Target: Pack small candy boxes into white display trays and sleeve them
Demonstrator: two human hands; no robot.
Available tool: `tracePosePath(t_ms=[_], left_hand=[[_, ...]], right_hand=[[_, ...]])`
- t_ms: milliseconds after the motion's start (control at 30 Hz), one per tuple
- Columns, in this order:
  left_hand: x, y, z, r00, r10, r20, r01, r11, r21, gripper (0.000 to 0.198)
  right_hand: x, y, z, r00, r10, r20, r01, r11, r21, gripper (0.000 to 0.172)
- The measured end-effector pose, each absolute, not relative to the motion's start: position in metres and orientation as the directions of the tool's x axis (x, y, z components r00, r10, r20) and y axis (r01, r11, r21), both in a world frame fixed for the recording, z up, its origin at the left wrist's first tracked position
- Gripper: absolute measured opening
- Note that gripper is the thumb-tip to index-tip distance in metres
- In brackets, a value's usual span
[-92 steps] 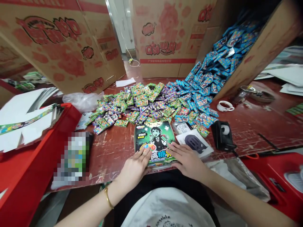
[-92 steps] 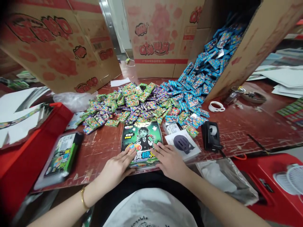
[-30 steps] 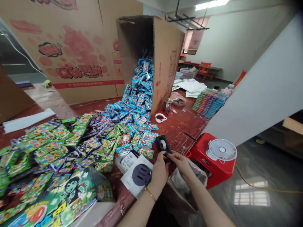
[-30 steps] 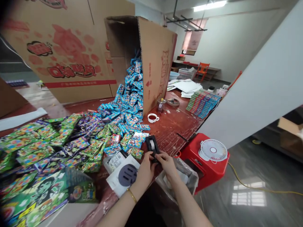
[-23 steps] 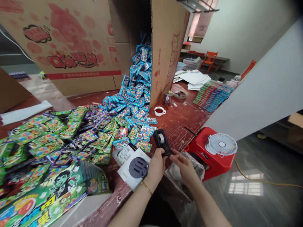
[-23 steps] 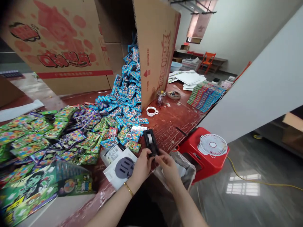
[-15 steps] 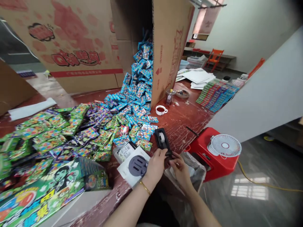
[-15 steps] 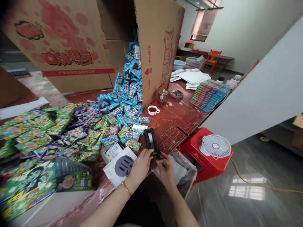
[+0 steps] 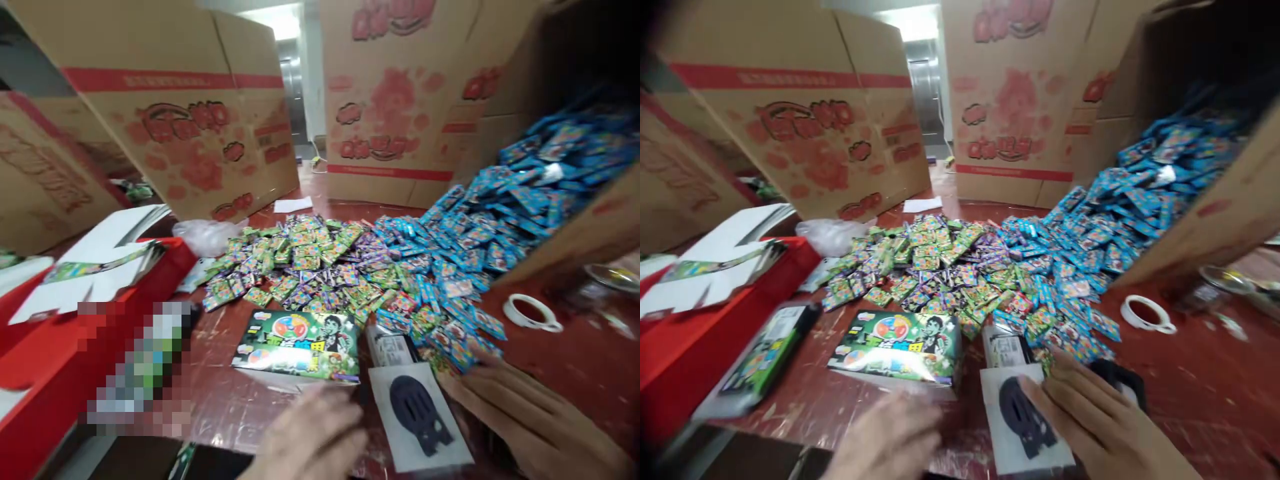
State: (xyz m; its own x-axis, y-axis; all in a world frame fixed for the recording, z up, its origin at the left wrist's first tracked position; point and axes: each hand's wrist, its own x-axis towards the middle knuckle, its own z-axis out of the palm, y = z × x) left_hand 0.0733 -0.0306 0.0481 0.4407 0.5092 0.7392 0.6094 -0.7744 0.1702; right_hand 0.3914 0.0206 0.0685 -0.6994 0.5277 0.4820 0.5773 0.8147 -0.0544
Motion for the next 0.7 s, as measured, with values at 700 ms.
tracePosePath(t_ms=[700], left_hand=[[-0.024,-0.023,0.036,0.332,0.709,0.623,0.723,-0.615,0.314,0.021]], right_hand=[[0.162,0.073,0.139,-0.923,0.368,0.110,0.307,0.879,-0.365,0.031]])
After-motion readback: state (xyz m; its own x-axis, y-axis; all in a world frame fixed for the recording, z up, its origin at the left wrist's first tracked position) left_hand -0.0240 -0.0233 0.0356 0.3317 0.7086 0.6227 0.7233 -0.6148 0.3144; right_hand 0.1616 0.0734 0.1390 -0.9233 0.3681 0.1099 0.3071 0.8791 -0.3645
